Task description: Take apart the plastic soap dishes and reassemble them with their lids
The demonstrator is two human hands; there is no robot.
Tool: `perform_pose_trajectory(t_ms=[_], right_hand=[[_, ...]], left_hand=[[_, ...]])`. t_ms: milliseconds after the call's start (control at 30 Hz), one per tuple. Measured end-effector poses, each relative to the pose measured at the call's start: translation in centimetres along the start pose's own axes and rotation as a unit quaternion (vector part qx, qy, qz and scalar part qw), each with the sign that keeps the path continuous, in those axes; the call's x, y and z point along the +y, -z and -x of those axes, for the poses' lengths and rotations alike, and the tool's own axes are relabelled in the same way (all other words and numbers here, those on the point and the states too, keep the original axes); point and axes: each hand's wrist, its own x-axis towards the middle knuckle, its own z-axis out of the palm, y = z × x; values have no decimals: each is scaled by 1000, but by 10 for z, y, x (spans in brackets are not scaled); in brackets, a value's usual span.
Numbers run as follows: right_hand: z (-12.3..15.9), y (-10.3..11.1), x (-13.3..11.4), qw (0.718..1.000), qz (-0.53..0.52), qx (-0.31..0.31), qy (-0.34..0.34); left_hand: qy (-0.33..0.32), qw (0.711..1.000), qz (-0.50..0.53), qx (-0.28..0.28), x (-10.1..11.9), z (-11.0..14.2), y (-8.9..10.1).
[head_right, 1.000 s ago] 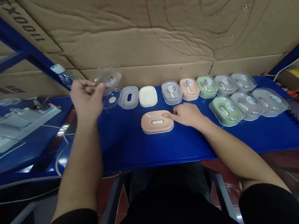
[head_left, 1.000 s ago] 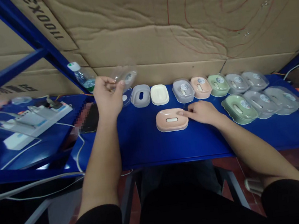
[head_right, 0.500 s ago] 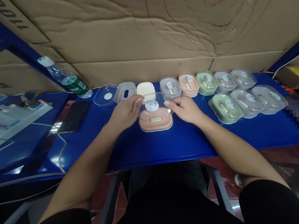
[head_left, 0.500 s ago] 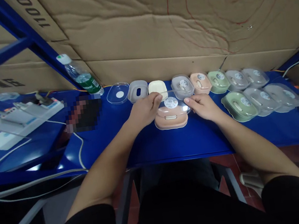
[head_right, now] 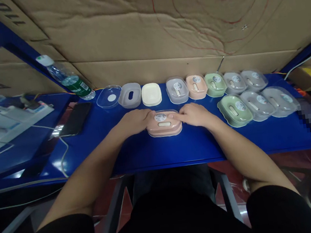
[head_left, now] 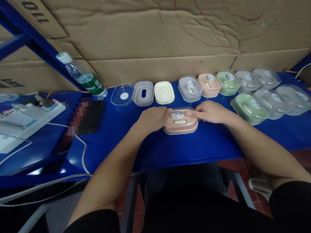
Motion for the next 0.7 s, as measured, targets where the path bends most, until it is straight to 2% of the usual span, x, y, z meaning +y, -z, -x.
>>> perform_pose_trajectory(t_ms=[133,300,533,600,700], right_hand=[[3,2,-1,1000,-20,7,3],[0,-1,1,1000,-19,18,-4],[-5,-5,7,997,-1,71,-15],[-4,-4,8,995,2,97,-22],[0,0,7,981,33,188,-38]], left_hand=[[13,999,-21,30,1,2,4],[-3,999,-33,39,-2,1,3],[8,998,-26,51,-1,0,2],[0,998,-13,55,-1,0,4],[-33,998,50,29,3,1,4]])
